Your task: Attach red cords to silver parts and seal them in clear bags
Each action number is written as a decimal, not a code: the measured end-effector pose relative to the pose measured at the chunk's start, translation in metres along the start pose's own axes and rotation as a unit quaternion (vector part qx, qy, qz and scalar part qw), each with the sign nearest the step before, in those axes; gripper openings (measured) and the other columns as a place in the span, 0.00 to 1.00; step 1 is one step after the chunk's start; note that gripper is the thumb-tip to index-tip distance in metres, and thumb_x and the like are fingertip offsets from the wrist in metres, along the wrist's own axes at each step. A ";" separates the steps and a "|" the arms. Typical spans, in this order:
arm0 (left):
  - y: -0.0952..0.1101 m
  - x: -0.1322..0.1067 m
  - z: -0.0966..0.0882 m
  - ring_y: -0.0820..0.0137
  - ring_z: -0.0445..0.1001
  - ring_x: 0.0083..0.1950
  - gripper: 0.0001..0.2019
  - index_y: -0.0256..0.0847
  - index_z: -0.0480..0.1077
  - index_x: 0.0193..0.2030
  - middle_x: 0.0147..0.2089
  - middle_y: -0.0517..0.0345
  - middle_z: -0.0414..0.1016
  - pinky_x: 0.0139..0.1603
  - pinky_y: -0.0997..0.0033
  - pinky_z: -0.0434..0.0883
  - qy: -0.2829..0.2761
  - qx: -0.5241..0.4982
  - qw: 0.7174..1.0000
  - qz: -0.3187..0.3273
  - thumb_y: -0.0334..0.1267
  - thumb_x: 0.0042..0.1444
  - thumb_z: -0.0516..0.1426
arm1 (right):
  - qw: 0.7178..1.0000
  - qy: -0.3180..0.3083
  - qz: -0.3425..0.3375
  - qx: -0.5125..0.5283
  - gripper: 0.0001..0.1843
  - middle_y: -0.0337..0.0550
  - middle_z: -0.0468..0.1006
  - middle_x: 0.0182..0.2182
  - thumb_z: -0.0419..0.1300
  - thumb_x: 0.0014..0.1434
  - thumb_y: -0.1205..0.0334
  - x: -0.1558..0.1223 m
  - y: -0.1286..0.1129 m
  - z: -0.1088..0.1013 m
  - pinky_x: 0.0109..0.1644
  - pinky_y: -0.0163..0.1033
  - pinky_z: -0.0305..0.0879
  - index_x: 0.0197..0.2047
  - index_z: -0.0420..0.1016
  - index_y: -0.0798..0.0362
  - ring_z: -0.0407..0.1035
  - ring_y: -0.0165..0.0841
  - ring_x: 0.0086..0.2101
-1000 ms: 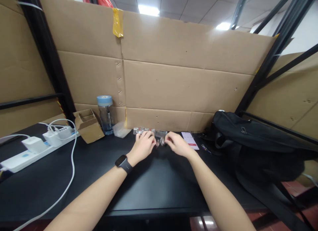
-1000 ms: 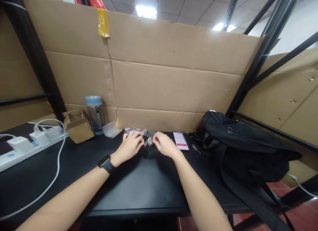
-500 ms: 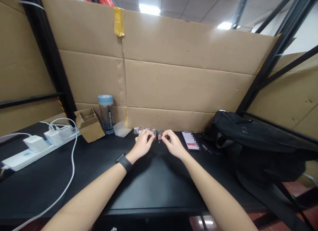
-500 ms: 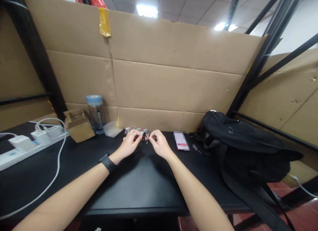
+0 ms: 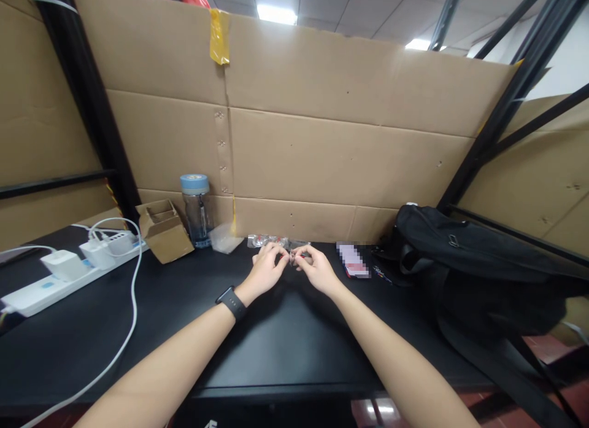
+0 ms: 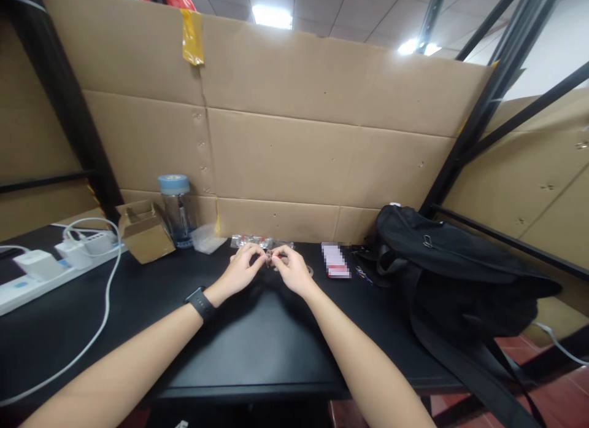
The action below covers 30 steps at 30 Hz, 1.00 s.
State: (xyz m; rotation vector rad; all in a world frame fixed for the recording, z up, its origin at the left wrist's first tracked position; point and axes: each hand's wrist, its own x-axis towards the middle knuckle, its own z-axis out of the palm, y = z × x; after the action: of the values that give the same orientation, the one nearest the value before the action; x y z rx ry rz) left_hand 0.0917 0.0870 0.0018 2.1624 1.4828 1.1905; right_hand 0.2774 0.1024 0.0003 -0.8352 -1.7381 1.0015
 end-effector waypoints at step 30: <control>0.000 0.000 -0.003 0.58 0.68 0.58 0.07 0.49 0.74 0.43 0.51 0.57 0.76 0.55 0.54 0.62 -0.001 0.078 0.997 -0.013 0.42 0.63 0.55 | 0.968 0.091 0.167 0.160 0.51 0.48 0.80 0.45 0.76 0.47 0.62 0.010 0.003 -0.034 0.41 0.40 0.79 0.69 0.56 0.48 0.80 0.35 0.34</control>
State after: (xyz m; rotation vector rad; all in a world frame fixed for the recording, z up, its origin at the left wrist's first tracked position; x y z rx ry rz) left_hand 0.0894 0.0862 0.0031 2.2336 1.6493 1.0978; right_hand 0.3065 0.1213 0.0096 -0.9919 -1.2585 1.3423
